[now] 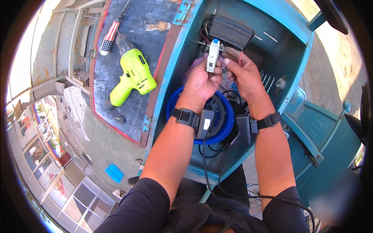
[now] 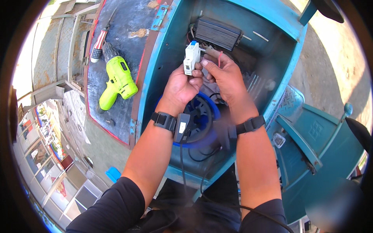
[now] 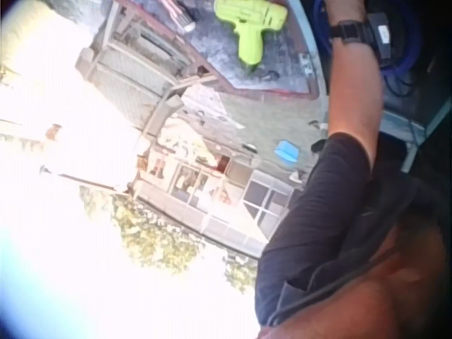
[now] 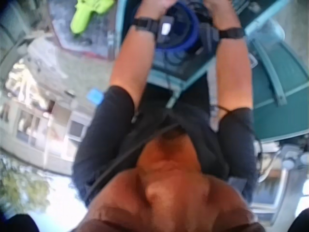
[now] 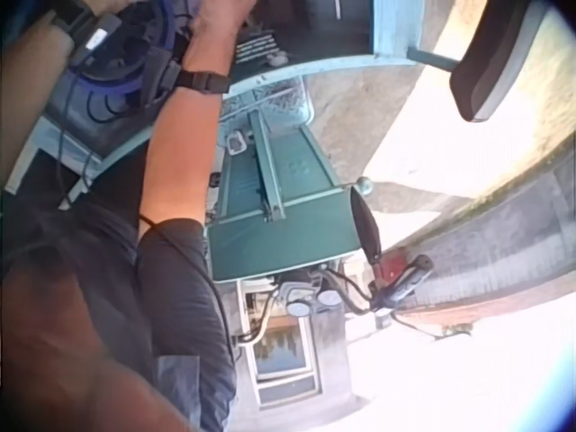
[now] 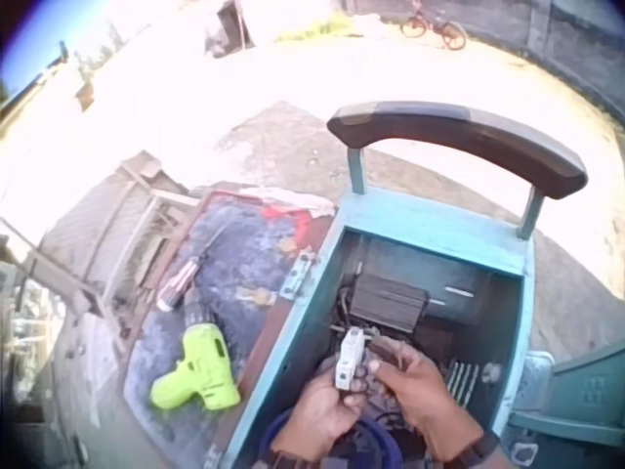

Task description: The person is repairing an electrical component inside a teal storage compartment. They use a screwdriver to adjust a white plastic part and a power drill to secure it in place.

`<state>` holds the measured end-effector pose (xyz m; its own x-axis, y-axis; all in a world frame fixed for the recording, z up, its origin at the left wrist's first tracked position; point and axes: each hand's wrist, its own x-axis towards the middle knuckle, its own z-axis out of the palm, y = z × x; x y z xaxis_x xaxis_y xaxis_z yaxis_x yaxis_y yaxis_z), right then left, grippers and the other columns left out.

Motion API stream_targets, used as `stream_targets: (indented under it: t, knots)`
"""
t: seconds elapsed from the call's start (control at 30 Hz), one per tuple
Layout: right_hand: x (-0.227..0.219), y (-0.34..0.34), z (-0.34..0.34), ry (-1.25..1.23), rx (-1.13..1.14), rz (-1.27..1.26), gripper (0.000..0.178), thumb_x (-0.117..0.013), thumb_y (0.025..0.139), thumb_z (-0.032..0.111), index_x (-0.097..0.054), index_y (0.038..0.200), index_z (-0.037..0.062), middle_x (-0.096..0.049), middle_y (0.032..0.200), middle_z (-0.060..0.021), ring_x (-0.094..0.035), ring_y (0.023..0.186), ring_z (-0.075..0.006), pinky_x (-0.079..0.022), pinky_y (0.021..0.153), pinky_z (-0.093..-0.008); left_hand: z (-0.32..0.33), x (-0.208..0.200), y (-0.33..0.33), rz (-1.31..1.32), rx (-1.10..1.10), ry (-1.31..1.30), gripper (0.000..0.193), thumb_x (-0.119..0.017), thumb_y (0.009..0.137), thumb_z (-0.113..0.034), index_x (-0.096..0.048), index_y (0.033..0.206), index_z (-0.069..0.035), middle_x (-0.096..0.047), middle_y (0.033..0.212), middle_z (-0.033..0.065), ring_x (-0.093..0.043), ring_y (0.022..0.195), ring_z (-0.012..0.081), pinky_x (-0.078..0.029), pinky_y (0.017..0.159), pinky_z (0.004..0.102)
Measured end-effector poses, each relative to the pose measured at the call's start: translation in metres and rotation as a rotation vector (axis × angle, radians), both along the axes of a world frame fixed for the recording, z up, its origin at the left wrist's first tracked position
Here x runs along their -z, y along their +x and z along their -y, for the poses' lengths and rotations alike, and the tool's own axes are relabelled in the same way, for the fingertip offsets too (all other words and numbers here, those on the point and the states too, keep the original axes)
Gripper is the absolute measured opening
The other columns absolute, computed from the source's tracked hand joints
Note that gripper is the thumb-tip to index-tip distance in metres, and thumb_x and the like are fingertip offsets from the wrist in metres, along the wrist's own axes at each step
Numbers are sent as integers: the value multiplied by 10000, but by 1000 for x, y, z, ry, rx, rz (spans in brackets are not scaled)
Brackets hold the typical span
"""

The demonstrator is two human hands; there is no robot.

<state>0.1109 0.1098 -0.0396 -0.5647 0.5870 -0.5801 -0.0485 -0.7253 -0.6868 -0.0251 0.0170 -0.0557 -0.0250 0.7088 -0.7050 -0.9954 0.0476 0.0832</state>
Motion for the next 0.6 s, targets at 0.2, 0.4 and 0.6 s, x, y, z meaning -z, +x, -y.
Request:
stream_targets:
  t: [0.2,0.4,0.6]
  knots:
    - [-5,-10,-3,91,-178,-52,730,-857,846,179,-521,1480,41,-672,1190,-73,-643,957,-129,-524,799,-266,3,4,1,-36,29,-14,247,-494,1099,-299,-616,1111,-85,-656,868,42,-584,653,92,-391,471,192]
    - [14,-7,-1,477,-315,163,916,-913,771,200,-440,1527,-9,-609,1388,-136,-575,1274,-203,-450,1099,-346,6,7,2,7,18,-19,230,-434,1088,-206,-554,1249,-94,-654,915,64,-583,644,100,-410,476,204]
    - [11,-9,1,423,-379,174,879,-910,771,189,-461,1488,-49,-614,1375,-143,-578,1255,-196,-458,1090,-352,4,2,8,-86,21,-43,210,-432,1089,-223,-560,1230,-134,-659,924,39,-591,659,98,-419,489,200]
